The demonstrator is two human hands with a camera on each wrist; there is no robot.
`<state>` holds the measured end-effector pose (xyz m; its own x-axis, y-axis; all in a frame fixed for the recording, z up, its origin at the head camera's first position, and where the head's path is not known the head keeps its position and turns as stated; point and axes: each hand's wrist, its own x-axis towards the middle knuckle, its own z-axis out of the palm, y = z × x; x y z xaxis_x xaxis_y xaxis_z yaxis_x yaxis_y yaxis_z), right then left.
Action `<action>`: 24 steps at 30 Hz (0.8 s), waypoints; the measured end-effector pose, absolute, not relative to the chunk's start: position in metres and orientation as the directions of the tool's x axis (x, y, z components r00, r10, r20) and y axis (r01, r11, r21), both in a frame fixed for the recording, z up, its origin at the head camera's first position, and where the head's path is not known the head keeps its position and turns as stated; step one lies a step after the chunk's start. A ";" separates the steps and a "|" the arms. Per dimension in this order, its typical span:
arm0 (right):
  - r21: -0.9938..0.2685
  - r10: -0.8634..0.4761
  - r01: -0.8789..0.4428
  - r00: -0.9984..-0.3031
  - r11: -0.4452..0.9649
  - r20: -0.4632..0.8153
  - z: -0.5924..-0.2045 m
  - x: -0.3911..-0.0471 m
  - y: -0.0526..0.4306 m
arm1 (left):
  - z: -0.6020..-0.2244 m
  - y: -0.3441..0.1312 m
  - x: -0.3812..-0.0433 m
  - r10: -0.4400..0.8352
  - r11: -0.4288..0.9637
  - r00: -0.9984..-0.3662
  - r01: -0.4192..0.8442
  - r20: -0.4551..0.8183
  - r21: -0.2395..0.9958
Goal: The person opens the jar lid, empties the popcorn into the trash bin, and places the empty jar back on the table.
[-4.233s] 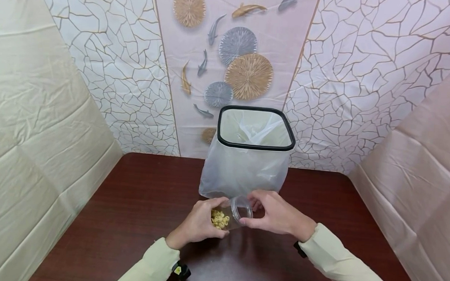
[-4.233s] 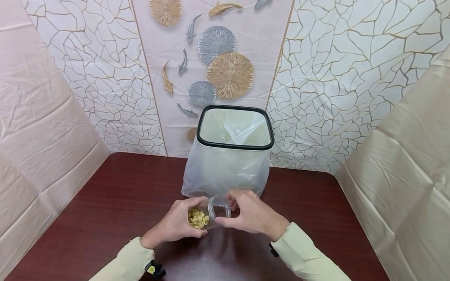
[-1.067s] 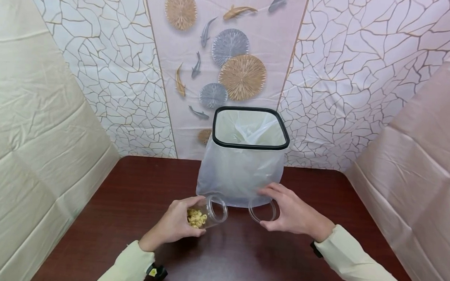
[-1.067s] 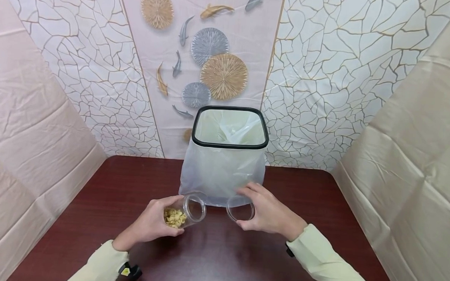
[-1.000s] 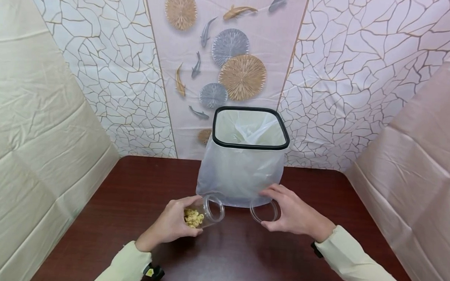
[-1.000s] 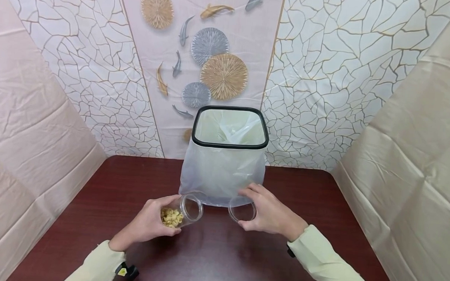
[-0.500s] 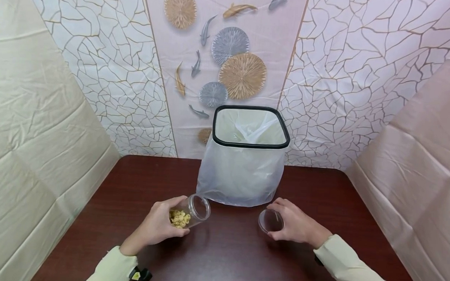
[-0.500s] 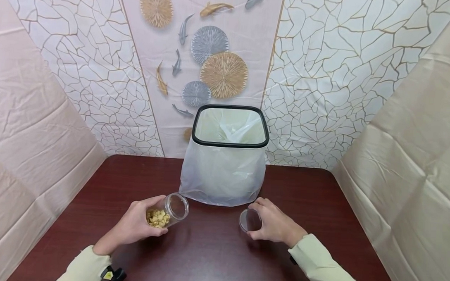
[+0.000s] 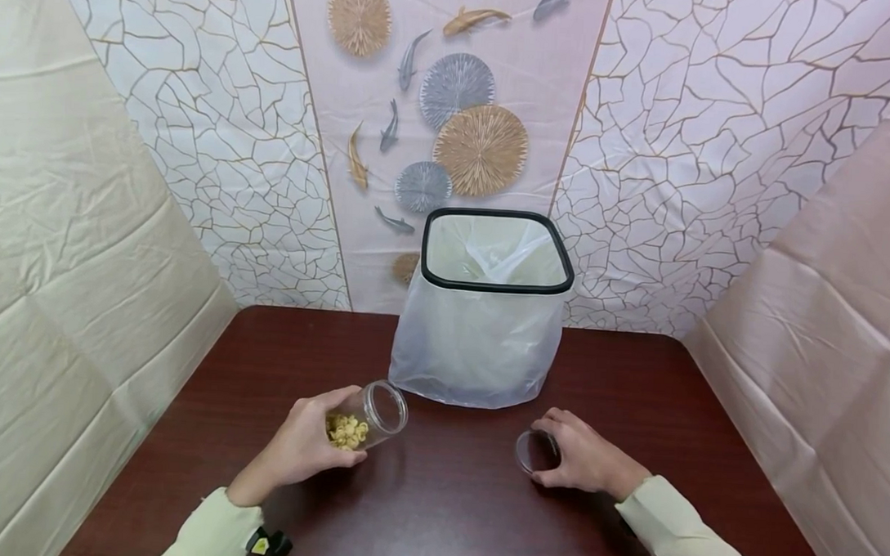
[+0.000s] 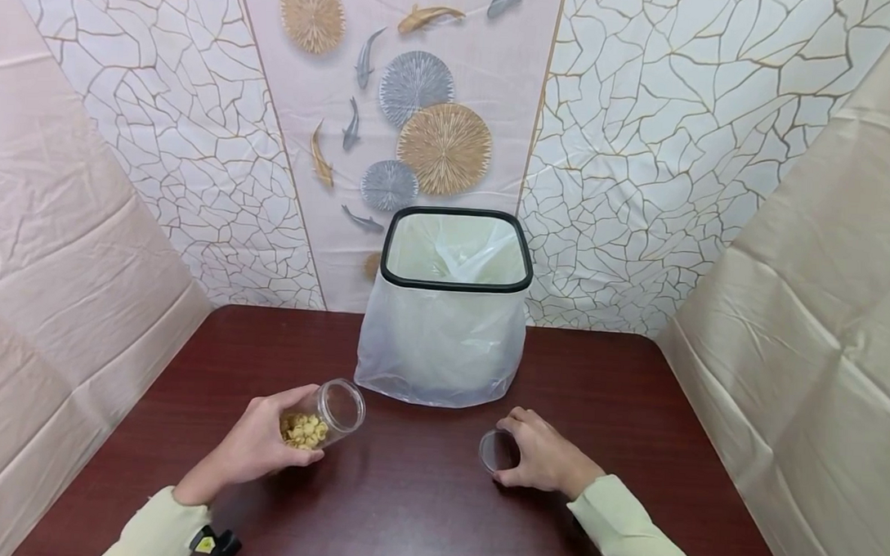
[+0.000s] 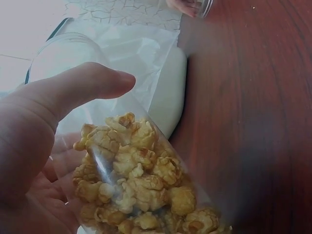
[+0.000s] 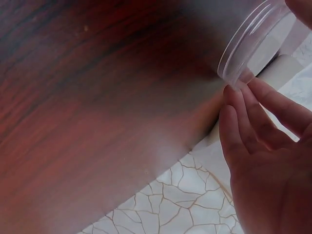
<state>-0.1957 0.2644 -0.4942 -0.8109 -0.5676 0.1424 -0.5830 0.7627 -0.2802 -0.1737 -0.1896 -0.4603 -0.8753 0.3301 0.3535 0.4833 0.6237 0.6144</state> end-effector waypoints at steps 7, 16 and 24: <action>-0.275 -0.527 -0.544 -0.838 0.793 0.139 -0.473 -0.201 0.270 | -0.438 -0.197 -0.189 0.362 0.631 -0.853 0.522 0.376 0.574; -0.271 -0.388 -0.408 -0.913 0.872 0.126 -0.379 -0.219 0.287 | -0.380 -0.215 -0.221 0.363 0.715 -0.835 0.534 0.413 0.451; -0.216 -0.368 -0.399 -0.914 0.891 0.170 -0.293 -0.242 0.283 | -0.324 -0.215 -0.250 0.396 0.779 -0.803 0.551 0.447 0.299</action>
